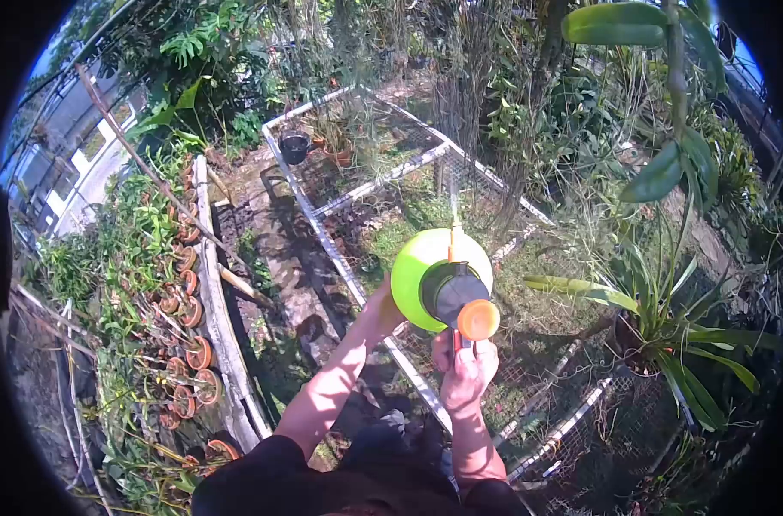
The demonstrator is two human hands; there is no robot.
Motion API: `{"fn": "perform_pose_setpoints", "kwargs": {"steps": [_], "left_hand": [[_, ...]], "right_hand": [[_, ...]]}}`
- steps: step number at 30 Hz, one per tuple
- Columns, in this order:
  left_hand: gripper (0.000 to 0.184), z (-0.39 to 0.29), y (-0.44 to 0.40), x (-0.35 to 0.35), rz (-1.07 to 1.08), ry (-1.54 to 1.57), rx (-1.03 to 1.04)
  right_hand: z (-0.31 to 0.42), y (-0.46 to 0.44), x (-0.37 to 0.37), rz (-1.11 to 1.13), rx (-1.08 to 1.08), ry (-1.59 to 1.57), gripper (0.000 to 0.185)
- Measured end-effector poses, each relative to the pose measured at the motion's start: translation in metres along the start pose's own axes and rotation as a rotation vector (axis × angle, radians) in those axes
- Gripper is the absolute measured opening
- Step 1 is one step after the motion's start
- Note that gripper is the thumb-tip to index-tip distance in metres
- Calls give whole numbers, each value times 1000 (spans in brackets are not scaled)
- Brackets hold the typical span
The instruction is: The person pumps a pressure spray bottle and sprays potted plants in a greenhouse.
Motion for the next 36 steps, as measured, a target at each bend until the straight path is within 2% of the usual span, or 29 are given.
{"fn": "perform_pose_setpoints", "kwargs": {"steps": [1,4,7,8,12,15,16,17,19,22,25,26,29,30,33,36], "left_hand": [[66,-16,-9,6,86,-34,26],[67,-26,-27,-9,-27,-25,16],[68,-30,-27,-11,-7,-40,30],[59,-31,-21,-7,-13,-33,43],[68,22,-17,-57,-93,77,-160],[67,42,-2,-56,-148,133,-176],[67,40,0,-45,-94,111,-113],[66,37,3,-33,-41,93,-49],[66,46,-6,-39,-22,83,-112],[65,37,-19,-45,-117,50,-104],[60,-30,-9,48,138,-138,237],[54,-18,-19,30,19,39,150],[60,-30,-26,42,-78,-228,142],[63,-21,-29,36,-136,-130,42],[65,-1,-21,56,-94,-135,0],[65,10,-12,75,-30,-116,9]], "right_hand": [[-3,-9,4,4,-44,-19,52],[-12,-27,9,38,-144,-46,50],[-31,-35,4,60,-54,26,51],[-27,-37,11,21,6,8,50],[-54,-35,-3,57,47,42,40],[-62,-34,-11,50,115,112,34],[-64,-34,-12,55,137,78,32],[-62,-35,-16,46,126,85,33],[-54,-35,-23,34,111,105,34],[-34,-39,-26,100,-21,33,33],[-11,-38,-25,135,-112,0,32],[-2,-37,-23,149,-156,-3,32],[24,-34,-17,111,-173,-7,34],[29,-31,-19,67,-152,-21,37],[41,-17,-29,6,-169,-54,47],[58,-2,-30,33,-204,13,46]]}}
Point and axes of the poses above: each hand's wrist, its own y-axis away from the middle knuckle, its own x-axis out of the palm, z = x × y, the point moved 6 cm from there along -y, towards the middle knuckle, and after that the axes turned 1 degree about z, right-handed, at the moved point
